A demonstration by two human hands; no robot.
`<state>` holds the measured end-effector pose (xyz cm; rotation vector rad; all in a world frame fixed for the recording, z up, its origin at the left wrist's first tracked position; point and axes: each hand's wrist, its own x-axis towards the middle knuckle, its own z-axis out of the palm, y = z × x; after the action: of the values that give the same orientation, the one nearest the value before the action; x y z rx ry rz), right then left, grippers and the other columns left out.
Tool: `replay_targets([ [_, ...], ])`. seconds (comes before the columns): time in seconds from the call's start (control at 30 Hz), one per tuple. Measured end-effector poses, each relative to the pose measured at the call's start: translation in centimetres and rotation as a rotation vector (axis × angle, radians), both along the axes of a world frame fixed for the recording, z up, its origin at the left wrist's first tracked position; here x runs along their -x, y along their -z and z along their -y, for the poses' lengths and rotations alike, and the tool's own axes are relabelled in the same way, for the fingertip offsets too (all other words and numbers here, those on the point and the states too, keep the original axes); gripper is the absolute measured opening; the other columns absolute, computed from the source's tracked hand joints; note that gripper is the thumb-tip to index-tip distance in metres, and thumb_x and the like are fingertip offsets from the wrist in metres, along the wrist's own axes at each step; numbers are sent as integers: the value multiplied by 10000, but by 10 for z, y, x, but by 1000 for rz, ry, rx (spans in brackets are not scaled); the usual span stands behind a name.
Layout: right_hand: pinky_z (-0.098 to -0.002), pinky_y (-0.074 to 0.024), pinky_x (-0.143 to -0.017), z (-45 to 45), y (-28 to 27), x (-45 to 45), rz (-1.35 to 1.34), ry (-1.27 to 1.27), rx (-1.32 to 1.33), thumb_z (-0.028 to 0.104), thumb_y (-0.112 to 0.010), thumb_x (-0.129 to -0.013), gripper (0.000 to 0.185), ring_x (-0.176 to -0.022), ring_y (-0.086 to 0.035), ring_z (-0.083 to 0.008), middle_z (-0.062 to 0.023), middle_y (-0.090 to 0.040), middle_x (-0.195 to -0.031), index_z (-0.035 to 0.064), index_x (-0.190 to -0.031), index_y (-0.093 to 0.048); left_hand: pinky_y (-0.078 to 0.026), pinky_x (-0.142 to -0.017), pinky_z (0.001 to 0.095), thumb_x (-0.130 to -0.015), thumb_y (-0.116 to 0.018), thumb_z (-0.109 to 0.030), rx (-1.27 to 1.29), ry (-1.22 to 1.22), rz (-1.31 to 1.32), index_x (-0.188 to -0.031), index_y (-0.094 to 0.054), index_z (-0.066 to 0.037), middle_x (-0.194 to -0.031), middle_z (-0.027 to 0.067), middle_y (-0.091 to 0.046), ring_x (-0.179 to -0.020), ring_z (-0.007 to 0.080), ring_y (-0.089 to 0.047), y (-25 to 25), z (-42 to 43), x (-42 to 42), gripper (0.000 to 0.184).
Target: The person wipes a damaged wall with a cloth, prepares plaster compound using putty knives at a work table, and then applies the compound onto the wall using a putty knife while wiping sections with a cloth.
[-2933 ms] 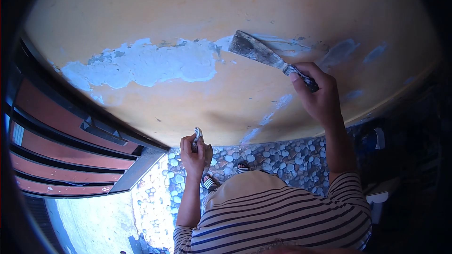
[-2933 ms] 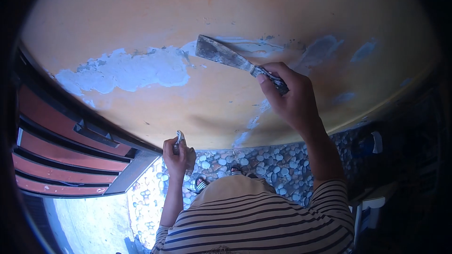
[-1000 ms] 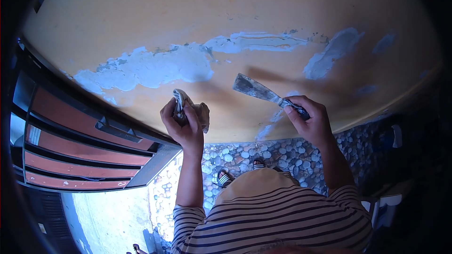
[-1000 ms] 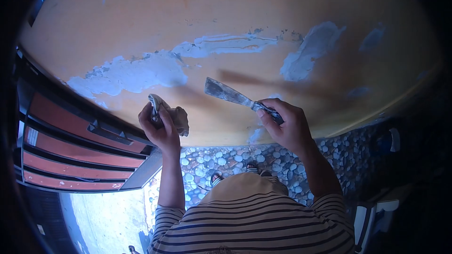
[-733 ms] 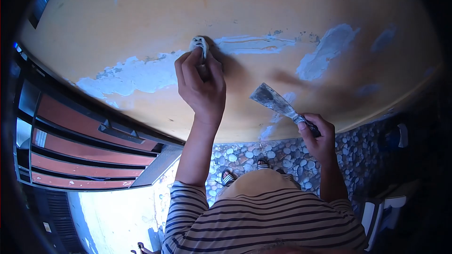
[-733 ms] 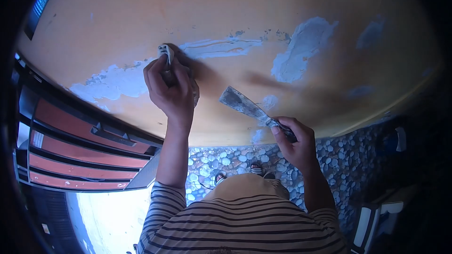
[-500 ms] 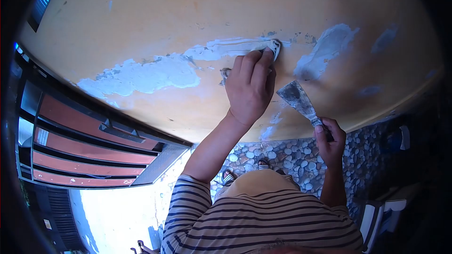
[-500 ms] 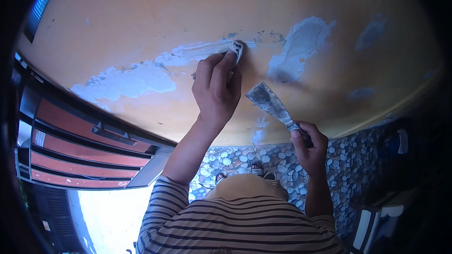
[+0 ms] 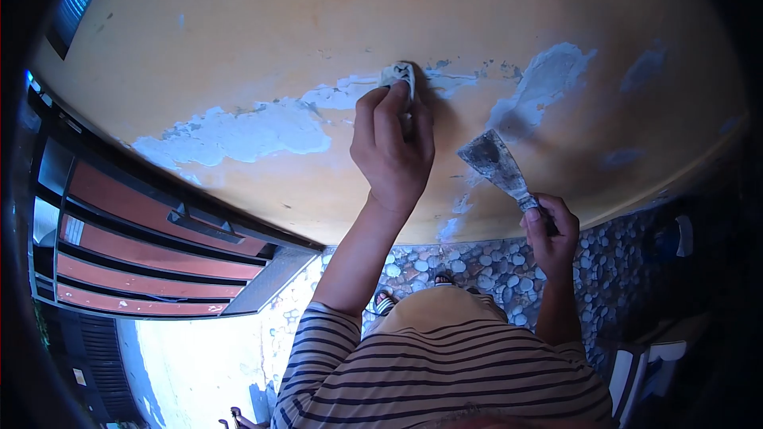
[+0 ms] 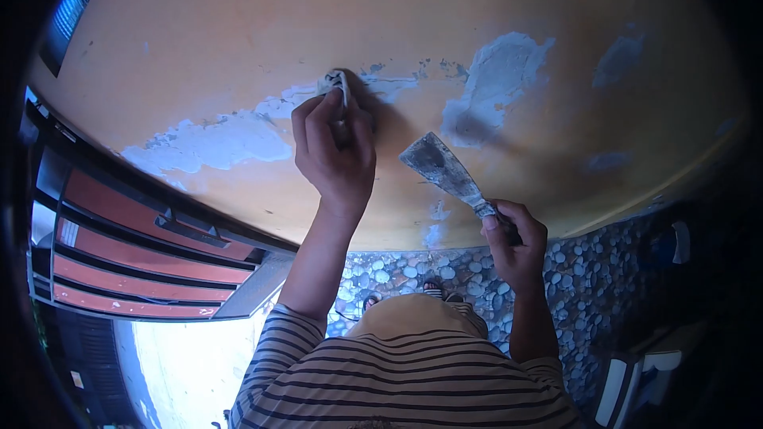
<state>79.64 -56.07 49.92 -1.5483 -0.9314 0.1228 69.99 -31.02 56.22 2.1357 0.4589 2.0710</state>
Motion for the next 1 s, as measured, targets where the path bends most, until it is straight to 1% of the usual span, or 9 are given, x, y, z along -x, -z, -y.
replay_targets([
  [0.07,-219,-450,-560,-2,-5,-1,-13,-11,-31,75,-646,-999,206,-597,-563,-56,-40,-661,-763,-33,-1173,-658,-553,-587,341,-843,-738,62,-23,58,-33,-1124,-649,-17,-1023,131,-653,-724,234,-678,1,9,-15,306],
  [0.13,-217,-435,-540,2,-7,-5,-23,6,-65,71,-631,-1005,210,-575,-544,-53,-40,-651,-753,-33,-1186,-653,-555,-599,340,-810,-760,47,-74,55,-16,-1140,-659,-39,-1007,119,-659,-745,241,-680,-1,15,-25,356],
  [0.23,-216,-403,-507,6,2,-13,-41,12,-187,73,-599,-1023,224,-541,-501,-50,-41,-627,-727,-36,-1215,-636,-551,-633,346,-745,-776,21,-128,96,-159,-1169,-667,-73,-1005,93,-650,-830,249,-674,1,27,-32,448],
  [0.4,-217,-389,-509,0,6,-3,-152,0,-249,81,-557,-1056,237,-542,-469,-48,-28,-580,-705,-35,-1258,-599,-547,-652,366,-756,-773,10,-149,142,-304,-1156,-667,-91,-990,82,-633,-845,259,-659,36,31,-21,426],
  [0.6,-223,-416,-551,-14,43,8,-257,-75,-213,176,-473,-1109,286,-626,-508,-72,-33,-577,-820,-4,-1324,-534,-549,-616,373,-772,-785,-6,-18,164,-570,-1123,-655,-107,-973,93,-638,-804,267,-674,122,17,29,387],
  [0.67,-223,-423,-582,-23,56,18,-282,-123,-229,209,-462,-1118,283,-676,-527,-74,-37,-585,-873,16,-1322,-499,-550,-607,393,-823,-757,-28,113,159,-660,-1149,-664,-85,-988,102,-641,-798,271,-670,154,11,52,344],
  [0.73,-231,-434,-601,-32,67,25,-338,-148,-222,224,-443,-1125,265,-713,-541,-81,-44,-590,-916,34,-1309,-471,-543,-586,398,-830,-754,-16,178,162,-680,-1152,-657,-81,-972,111,-641,-761,281,-666,170,8,78,343],
  [0.8,-245,-436,-613,-46,75,34,-467,-158,-314,194,-444,-1126,225,-699,-517,-79,-31,-569,-871,23,-1269,-476,-522,-546,401,-840,-742,17,251,153,-660,-1138,-639,-71,-931,131,-639,-682,302,-650,180,5,101,328],
  [1.0,-237,-463,-638,-78,102,48,-444,-50,-380,210,-432,-1131,204,-737,-588,-79,-43,-611,-936,44,-1241,-476,-518,-597,426,-885,-707,-5,440,49,-642,-1077,-632,-38,-922,144,-621,-693,326,-637,212,-6,167,208],
])
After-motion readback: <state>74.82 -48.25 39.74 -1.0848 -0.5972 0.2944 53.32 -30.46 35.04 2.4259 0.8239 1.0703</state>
